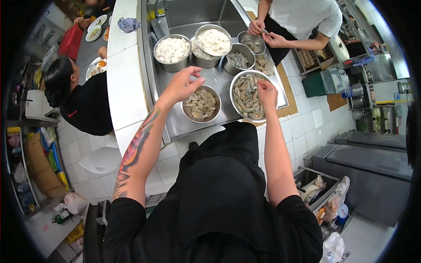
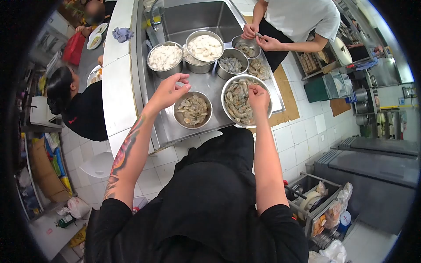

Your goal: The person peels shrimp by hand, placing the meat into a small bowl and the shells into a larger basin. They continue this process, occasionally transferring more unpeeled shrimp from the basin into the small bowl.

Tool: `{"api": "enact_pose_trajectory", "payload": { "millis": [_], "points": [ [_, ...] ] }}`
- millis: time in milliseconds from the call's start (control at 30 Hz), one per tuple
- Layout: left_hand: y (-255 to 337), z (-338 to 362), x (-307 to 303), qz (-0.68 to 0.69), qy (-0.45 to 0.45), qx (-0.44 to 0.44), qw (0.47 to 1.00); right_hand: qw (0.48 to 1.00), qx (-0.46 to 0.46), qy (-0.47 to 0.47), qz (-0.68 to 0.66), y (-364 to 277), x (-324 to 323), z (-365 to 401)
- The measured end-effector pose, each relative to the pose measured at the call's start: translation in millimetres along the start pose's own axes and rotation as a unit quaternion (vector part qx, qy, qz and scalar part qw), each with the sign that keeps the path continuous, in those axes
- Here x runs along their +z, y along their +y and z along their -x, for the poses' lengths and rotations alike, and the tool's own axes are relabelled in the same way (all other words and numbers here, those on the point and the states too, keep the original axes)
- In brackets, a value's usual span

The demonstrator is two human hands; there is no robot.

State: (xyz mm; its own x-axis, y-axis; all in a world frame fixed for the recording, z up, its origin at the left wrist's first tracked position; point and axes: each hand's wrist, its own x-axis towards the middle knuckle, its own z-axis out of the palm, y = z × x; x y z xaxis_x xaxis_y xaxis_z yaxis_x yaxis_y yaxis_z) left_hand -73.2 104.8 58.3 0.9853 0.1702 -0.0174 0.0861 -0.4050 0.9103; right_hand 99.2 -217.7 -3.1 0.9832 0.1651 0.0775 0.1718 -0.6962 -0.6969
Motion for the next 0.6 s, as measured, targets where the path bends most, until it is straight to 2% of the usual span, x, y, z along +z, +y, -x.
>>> {"api": "enact_pose_trajectory", "payload": {
  "millis": [33,100,133,200,233,300,533,600],
  "points": [
    [-2,0,1,-0.008,0.009,0.014,1.0,1.0,0.003,0.001,-0.001,3,-1,2],
    [-3,0,3,-0.017,0.015,0.028,0.999,0.986,-0.082,-0.075,0.125,9,-1,7],
    [-4,0,2,-0.021,0.018,0.029,0.999,0.986,-0.08,-0.073,0.125,14,-2,9],
    [-5,0,2,-0.026,0.022,0.029,0.999,0.927,-0.095,-0.204,0.302,20,-1,16],
    [-6,0,2,-0.034,0.022,0.033,0.999,0.926,-0.097,-0.204,0.302,21,-1,18],
    [-9,1,1,-0.041,0.026,0.036,0.998,0.903,-0.021,-0.25,0.349,20,-1,23],
    [-11,1,3,-0.065,0.005,0.065,0.996,0.921,-0.061,-0.233,0.307,37,1,33],
    [-11,2,2,-0.065,0.004,0.07,0.995,0.944,-0.093,-0.225,0.222,44,4,33]
  ]
}}
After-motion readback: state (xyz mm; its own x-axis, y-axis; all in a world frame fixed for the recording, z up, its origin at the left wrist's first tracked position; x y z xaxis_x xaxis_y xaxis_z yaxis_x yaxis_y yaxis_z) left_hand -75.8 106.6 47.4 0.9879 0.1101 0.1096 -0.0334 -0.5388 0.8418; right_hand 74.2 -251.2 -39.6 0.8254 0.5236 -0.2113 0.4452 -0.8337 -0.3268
